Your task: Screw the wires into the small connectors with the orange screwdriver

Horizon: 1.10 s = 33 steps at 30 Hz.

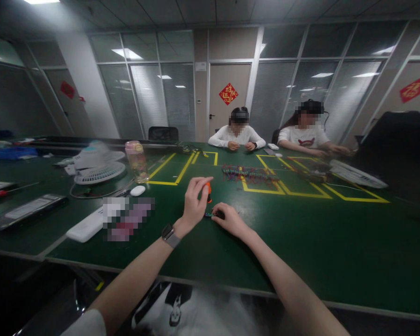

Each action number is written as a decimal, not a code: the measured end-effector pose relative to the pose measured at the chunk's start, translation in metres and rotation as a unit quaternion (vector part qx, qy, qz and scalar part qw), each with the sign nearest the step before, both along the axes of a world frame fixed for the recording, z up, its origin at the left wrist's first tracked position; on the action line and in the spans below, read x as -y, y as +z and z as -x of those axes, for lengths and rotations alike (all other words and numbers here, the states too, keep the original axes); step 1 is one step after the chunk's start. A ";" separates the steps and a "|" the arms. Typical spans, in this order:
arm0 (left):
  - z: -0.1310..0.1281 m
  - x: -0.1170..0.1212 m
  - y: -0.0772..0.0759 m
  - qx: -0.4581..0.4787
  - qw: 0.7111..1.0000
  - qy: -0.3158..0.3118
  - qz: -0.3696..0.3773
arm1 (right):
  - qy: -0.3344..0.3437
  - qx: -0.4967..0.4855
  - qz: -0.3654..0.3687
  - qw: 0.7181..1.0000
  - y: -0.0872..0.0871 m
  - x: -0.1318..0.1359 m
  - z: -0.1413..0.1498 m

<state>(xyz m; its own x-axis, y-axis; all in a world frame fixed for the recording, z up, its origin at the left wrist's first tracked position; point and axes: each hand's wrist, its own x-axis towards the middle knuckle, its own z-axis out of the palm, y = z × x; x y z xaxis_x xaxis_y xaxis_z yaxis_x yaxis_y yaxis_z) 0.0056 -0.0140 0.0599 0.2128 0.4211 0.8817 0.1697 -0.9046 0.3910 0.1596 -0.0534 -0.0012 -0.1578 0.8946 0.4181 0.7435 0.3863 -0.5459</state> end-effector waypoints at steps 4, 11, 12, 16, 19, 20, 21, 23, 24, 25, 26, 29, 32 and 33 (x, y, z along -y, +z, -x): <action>-0.001 -0.001 -0.002 0.001 1.000 0.021 0.008 | 0.000 0.003 -0.003 1.000 0.001 0.001 0.001; 0.000 0.000 0.000 -0.006 1.000 -0.018 0.000 | 0.003 -0.007 -0.005 1.000 -0.001 0.000 0.000; 0.000 0.000 0.000 -0.005 1.000 -0.007 0.001 | 0.003 -0.005 -0.004 1.000 -0.001 0.000 0.000; 0.000 0.000 -0.001 -0.007 1.000 0.027 0.007 | 0.002 -0.001 -0.002 1.000 0.000 0.000 0.001; 0.000 0.000 -0.001 -0.011 1.000 0.002 0.008 | 0.001 -0.006 -0.001 1.000 0.000 0.001 0.001; 0.000 0.000 -0.001 -0.010 1.000 -0.009 0.006 | 0.002 -0.008 0.000 1.000 0.000 0.001 0.001; 0.000 0.000 0.000 -0.010 1.000 -0.017 0.004 | 0.003 -0.009 0.000 1.000 0.000 0.001 0.001; 0.000 0.000 0.000 -0.008 1.000 -0.019 0.000 | 0.005 -0.009 -0.001 1.000 0.000 0.001 0.001; 0.000 0.000 0.000 -0.007 1.000 -0.012 -0.001 | 0.005 -0.007 -0.002 1.000 -0.001 0.000 0.001; 0.000 0.000 0.000 -0.005 1.000 -0.002 -0.002 | 0.006 -0.004 -0.002 1.000 -0.001 0.000 0.000; 0.000 0.000 -0.001 -0.002 1.000 0.010 -0.003 | 0.006 -0.002 -0.002 1.000 -0.001 0.000 0.000; -0.001 -0.001 -0.002 0.006 0.999 0.031 -0.002 | 0.004 0.000 -0.002 1.000 -0.001 0.000 0.000; -0.001 -0.001 -0.002 0.003 1.000 0.010 0.002 | 0.005 -0.005 -0.003 1.000 -0.002 -0.001 0.000; 0.000 -0.002 -0.001 0.003 1.000 -0.001 0.002 | 0.006 -0.006 -0.002 1.000 -0.002 -0.001 0.000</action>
